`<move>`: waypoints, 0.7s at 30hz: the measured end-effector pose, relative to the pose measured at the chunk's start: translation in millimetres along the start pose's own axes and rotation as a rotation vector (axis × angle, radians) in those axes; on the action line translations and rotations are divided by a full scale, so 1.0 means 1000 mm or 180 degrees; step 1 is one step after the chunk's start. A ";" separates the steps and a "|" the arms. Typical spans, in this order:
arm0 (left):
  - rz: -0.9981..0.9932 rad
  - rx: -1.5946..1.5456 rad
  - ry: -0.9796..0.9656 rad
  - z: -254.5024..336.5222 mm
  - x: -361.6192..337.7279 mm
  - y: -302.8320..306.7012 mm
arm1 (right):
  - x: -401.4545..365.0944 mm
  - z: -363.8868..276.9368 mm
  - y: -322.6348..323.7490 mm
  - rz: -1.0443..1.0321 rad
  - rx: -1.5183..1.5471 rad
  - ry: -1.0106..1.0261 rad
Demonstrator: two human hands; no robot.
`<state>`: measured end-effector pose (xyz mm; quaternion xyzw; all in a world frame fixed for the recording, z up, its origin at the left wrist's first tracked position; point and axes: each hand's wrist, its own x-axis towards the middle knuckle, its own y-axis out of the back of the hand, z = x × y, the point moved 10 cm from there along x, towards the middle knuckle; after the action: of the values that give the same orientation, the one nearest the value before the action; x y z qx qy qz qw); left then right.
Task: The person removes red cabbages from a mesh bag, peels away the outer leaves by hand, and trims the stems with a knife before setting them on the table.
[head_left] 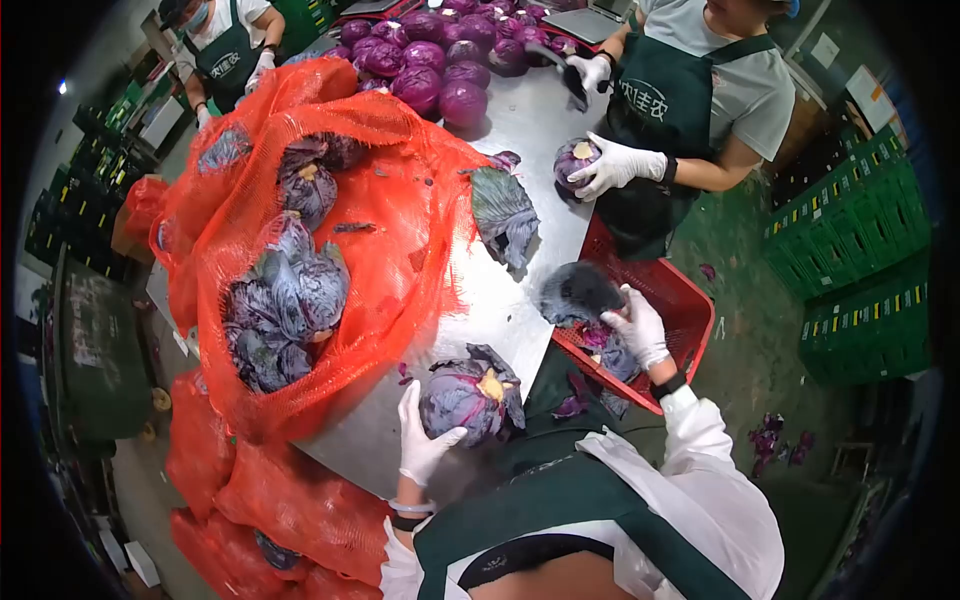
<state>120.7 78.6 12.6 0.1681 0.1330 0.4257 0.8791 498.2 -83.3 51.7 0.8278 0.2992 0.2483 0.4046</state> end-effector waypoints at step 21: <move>-0.0961 -0.1871 0.0169 0.008 0.026 -0.100 | -0.124 -0.032 -0.141 -0.1660 0.3126 -0.2014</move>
<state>210.0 39.2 -23.3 -0.1256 0.0508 0.3151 0.9393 349.5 -83.5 -67.3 0.8500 0.4358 -0.2807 0.0941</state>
